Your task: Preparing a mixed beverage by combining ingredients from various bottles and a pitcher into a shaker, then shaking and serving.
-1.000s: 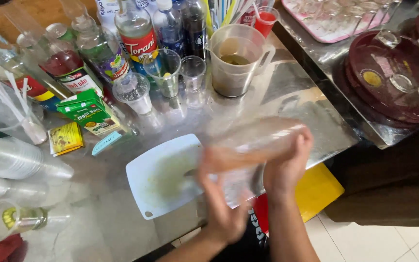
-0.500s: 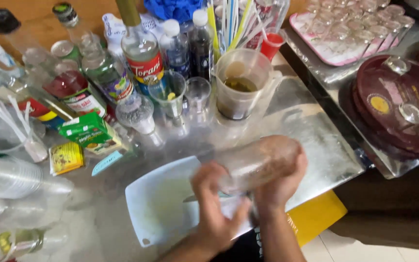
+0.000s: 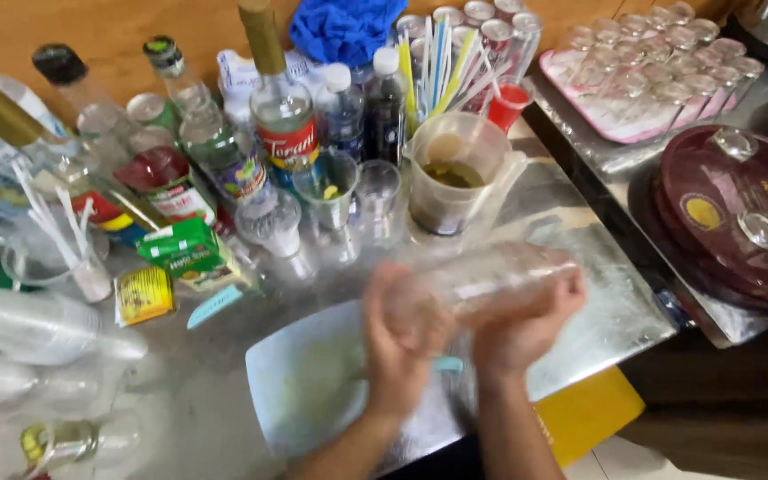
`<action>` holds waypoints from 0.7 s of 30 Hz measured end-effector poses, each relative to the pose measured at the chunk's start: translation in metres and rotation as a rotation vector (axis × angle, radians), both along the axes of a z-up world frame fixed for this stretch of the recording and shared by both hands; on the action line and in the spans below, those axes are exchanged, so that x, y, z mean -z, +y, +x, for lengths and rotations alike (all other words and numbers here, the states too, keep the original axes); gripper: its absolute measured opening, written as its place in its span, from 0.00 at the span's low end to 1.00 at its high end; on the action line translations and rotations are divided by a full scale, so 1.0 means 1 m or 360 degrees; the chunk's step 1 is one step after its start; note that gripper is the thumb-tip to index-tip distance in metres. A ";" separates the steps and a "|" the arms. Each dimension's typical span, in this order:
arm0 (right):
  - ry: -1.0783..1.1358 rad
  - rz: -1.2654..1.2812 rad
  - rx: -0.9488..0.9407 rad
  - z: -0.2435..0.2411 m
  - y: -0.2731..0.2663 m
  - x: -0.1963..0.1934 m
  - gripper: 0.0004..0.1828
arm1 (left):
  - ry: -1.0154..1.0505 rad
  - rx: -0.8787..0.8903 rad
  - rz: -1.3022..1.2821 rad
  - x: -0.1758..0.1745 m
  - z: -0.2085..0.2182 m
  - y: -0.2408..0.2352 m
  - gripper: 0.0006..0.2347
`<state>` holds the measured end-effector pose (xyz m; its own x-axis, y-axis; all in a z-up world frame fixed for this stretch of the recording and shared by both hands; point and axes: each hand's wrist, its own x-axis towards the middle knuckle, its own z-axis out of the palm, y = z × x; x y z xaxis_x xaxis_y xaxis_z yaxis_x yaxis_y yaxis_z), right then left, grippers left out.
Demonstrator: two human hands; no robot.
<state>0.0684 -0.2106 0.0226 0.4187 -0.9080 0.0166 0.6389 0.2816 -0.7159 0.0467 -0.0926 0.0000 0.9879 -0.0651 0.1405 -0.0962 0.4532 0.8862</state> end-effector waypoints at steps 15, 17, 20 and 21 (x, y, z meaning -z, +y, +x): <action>0.0077 -0.0169 -0.0510 -0.018 0.042 0.010 0.24 | -0.0102 -0.0635 0.0166 -0.024 0.018 0.046 0.21; 0.0099 -0.0341 -0.0733 -0.012 0.010 0.029 0.28 | -0.0078 -0.0665 0.0176 -0.002 0.020 0.046 0.18; 0.0160 -0.0314 -0.0314 -0.002 -0.031 0.042 0.15 | -0.0020 -0.0124 0.0036 -0.016 -0.003 0.032 0.22; 0.0166 -0.0319 -0.0312 -0.005 -0.018 0.041 0.15 | -0.0014 -0.0122 0.0030 -0.013 -0.002 0.034 0.22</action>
<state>0.0629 -0.2281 -0.0185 0.5948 -0.7924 0.1352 0.5062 0.2386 -0.8287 0.0446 -0.0588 0.0129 0.9889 0.0080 0.1487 -0.1378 0.4274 0.8935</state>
